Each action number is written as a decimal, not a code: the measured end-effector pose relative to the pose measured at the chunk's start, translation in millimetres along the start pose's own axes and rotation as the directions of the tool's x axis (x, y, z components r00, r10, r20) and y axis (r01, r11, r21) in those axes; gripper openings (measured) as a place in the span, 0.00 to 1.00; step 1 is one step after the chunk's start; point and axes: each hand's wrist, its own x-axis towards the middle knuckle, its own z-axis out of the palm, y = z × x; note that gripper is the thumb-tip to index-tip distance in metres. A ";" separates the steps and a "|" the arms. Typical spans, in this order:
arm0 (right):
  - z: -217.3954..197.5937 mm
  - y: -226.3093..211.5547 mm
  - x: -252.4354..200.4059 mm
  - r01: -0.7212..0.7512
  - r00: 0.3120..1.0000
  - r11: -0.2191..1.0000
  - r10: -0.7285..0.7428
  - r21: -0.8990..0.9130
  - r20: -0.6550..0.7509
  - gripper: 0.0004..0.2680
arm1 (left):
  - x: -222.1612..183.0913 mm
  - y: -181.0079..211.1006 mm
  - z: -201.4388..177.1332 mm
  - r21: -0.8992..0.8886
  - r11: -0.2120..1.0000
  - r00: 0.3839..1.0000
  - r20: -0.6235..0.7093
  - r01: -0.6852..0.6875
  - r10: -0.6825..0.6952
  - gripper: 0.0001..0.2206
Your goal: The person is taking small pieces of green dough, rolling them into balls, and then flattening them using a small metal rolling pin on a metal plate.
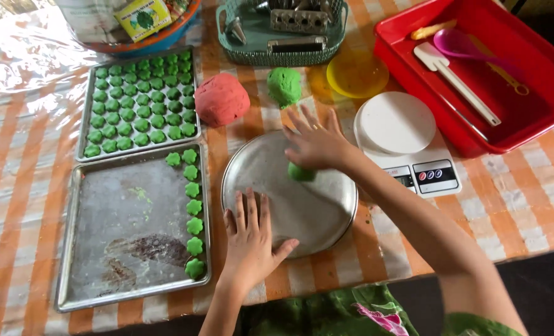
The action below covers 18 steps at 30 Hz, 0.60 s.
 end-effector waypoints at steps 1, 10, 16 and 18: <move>-4.7 -8.9 9.9 0.002 1.000 1.000 -0.002 -0.001 -0.004 0.26 | -0.2 -0.4 0.8 0.003 1.000 1.000 -0.003 0.000 0.000 0.49; 81.6 -67.1 -13.5 0.410 0.742 0.857 -0.513 -0.312 -0.433 0.30 | -1.6 -2.6 4.4 0.028 0.999 0.998 0.060 -0.016 0.015 0.55; 72.2 9.3 -13.8 0.233 0.842 0.865 -0.408 -0.445 -0.353 0.24 | 2.8 6.2 0.7 -0.021 0.999 0.998 -0.053 -0.047 0.046 0.51; 5.5 2.3 -16.4 -0.007 0.999 1.000 0.008 0.018 -0.041 0.28 | 4.1 4.2 5.3 -0.054 0.997 0.998 0.039 -0.048 0.050 0.51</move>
